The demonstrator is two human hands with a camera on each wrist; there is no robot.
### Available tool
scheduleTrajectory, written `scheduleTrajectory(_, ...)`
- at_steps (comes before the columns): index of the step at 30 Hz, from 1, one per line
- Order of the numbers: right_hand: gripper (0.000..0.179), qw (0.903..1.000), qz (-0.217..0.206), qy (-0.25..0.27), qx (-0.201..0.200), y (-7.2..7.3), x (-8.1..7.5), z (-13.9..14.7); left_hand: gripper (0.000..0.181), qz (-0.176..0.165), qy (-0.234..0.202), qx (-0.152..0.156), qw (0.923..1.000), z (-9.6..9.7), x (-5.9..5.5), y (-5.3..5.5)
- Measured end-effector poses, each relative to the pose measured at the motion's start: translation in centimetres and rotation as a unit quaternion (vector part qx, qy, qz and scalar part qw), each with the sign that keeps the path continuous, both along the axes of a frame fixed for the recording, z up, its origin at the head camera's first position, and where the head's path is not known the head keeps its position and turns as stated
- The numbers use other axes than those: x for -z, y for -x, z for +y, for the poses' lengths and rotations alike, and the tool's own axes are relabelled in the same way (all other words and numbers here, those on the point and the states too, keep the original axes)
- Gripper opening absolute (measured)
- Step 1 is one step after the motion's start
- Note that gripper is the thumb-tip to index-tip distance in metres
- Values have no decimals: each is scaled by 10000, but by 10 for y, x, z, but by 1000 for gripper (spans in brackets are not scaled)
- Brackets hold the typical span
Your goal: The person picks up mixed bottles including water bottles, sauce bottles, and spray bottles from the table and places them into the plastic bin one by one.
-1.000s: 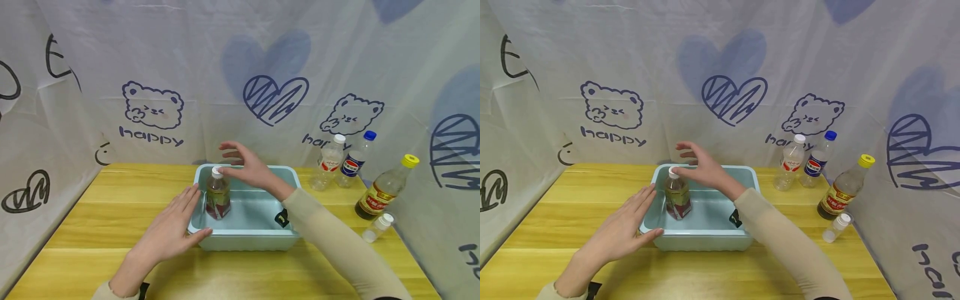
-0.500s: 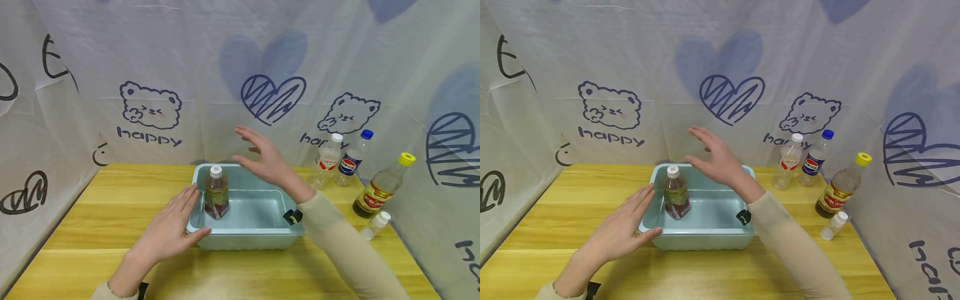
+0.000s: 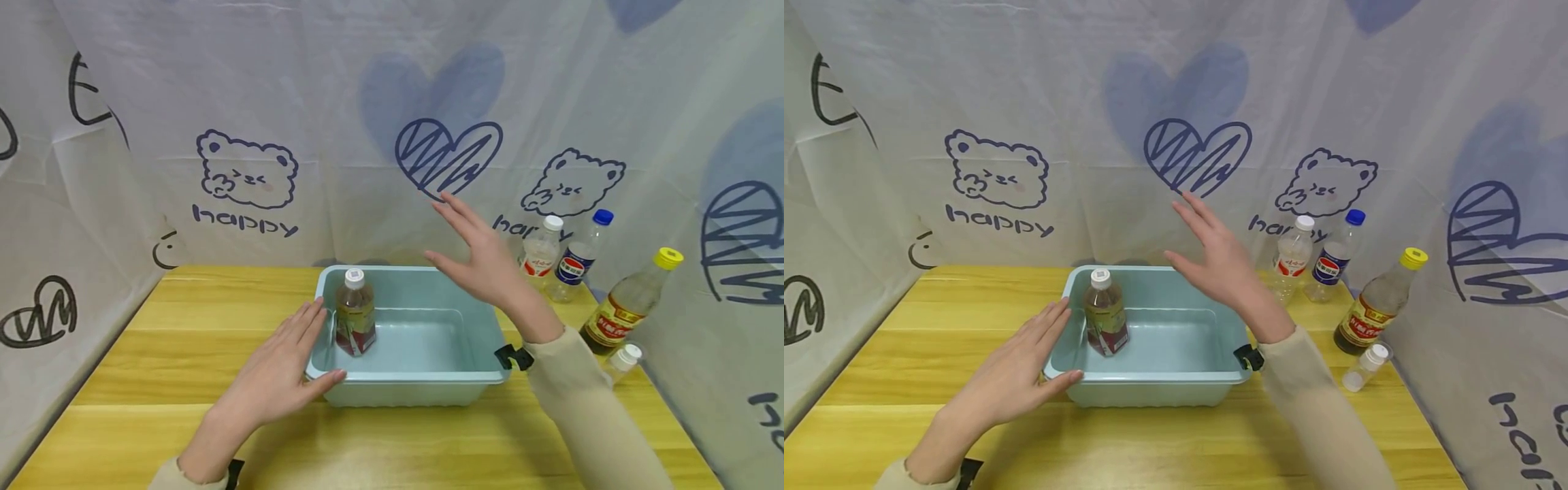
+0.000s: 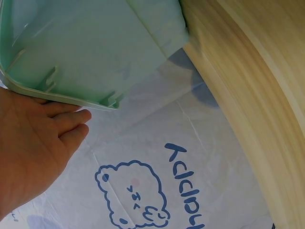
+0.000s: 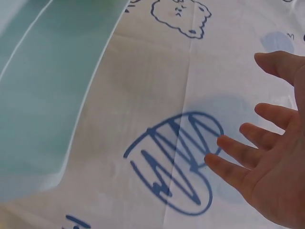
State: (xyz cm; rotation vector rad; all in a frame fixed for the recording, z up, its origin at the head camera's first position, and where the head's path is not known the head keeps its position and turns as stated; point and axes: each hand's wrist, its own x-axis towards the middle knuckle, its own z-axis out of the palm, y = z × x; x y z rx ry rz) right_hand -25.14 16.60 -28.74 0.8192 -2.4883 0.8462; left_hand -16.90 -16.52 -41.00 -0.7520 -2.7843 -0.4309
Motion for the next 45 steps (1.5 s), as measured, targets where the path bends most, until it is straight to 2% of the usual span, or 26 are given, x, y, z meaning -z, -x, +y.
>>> scheduleTrajectory(5,77,9988,-228,-190,385,-7,5,17,103,-13,3,-9,10000,0,-1,-1)
scheduleTrajectory(13,77,9967,-348,-133,727,-20,21,39,103,-65,21,-46,10000,0,-1,-3)
scheduleTrajectory(19,76,9946,-391,23,960,-28,41,53,104,-119,13,-89,9999,-1,1,-4)
scheduleTrajectory(26,74,9914,-350,478,1171,-34,67,71,104,-176,26,-116,9998,-1,1,-5)
scheduleTrajectory(36,72,9737,-237,892,2082,-46,89,101,102,-56,21,-16,10000,0,0,-2)
scheduleTrajectory(45,68,9548,272,912,2816,-55,106,139,102,-57,12,30,10000,-1,0,1)
